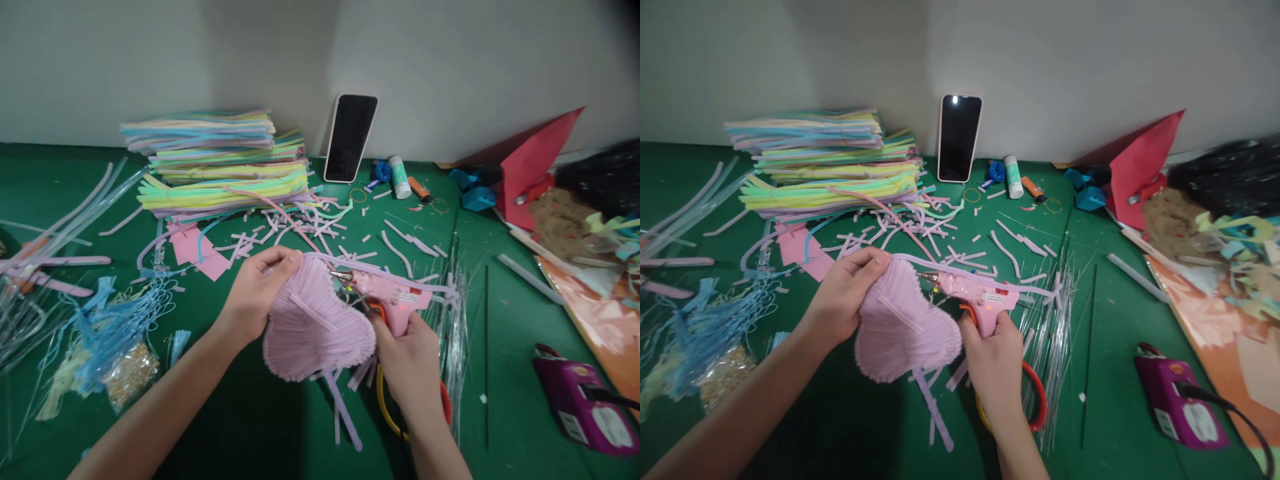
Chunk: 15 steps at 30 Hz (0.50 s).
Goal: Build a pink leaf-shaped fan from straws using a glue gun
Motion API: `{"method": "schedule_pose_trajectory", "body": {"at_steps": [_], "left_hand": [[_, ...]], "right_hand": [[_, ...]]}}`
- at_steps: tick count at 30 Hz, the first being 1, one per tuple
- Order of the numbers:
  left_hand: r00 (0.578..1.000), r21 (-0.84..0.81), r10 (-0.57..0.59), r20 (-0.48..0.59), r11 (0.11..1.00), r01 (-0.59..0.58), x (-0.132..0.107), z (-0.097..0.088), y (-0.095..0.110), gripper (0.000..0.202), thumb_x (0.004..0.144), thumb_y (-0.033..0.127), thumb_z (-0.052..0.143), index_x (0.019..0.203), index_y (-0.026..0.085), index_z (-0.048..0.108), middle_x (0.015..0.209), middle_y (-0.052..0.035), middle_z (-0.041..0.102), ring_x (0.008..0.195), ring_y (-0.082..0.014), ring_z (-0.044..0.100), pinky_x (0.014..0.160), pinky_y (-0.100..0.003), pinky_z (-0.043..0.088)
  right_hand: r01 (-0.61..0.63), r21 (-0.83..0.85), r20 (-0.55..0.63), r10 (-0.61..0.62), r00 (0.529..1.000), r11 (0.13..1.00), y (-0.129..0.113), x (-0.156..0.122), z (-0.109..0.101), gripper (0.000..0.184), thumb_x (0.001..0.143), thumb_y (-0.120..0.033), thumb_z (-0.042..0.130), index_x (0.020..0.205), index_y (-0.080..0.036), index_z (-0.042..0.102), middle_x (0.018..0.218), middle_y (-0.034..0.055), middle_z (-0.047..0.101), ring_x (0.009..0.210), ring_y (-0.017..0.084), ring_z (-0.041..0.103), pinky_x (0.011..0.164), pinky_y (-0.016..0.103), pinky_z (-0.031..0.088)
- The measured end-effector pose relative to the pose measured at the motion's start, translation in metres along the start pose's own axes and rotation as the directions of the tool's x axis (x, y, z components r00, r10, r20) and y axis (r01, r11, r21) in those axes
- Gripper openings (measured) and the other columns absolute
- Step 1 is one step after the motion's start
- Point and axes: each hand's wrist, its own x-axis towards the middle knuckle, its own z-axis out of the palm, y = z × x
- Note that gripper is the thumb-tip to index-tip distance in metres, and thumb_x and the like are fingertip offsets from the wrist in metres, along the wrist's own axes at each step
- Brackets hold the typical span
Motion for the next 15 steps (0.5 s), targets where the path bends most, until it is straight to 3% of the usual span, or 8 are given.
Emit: {"method": "schedule_pose_trajectory", "body": {"at_steps": [6, 15], "left_hand": [[1.0, 0.017, 0.003, -0.027, 1.0, -0.003, 0.0014, -0.0004, -0.0012, 0.026, 0.076, 0.041, 0.072, 0.067, 0.018, 0.064, 0.067, 0.0027, 0.058, 0.06, -0.0109, 0.048, 0.058, -0.022, 0.038], [0.999, -0.006, -0.018, -0.029, 1.0, 0.017, 0.002, -0.0002, 0.0, 0.025, 0.076, 0.041, 0.072, 0.068, 0.018, 0.064, 0.066, 0.0034, 0.058, 0.06, -0.01, 0.048, 0.057, -0.022, 0.038]], "right_hand": [[0.002, 0.034, 0.005, -0.002, 1.0, 0.999, -0.0004, -0.0007, -0.0001, 0.025, 0.065, -0.041, 0.06, 0.056, -0.021, 0.049, 0.044, -0.0055, 0.044, 0.044, 0.012, 0.037, 0.043, 0.025, 0.032], [0.019, 0.011, 0.004, -0.019, 1.0, 1.0, 0.0047, -0.0007, -0.0012, 0.028, 0.064, -0.039, 0.059, 0.052, -0.023, 0.04, 0.043, -0.007, 0.04, 0.042, 0.01, 0.035, 0.04, 0.023, 0.028]]}}
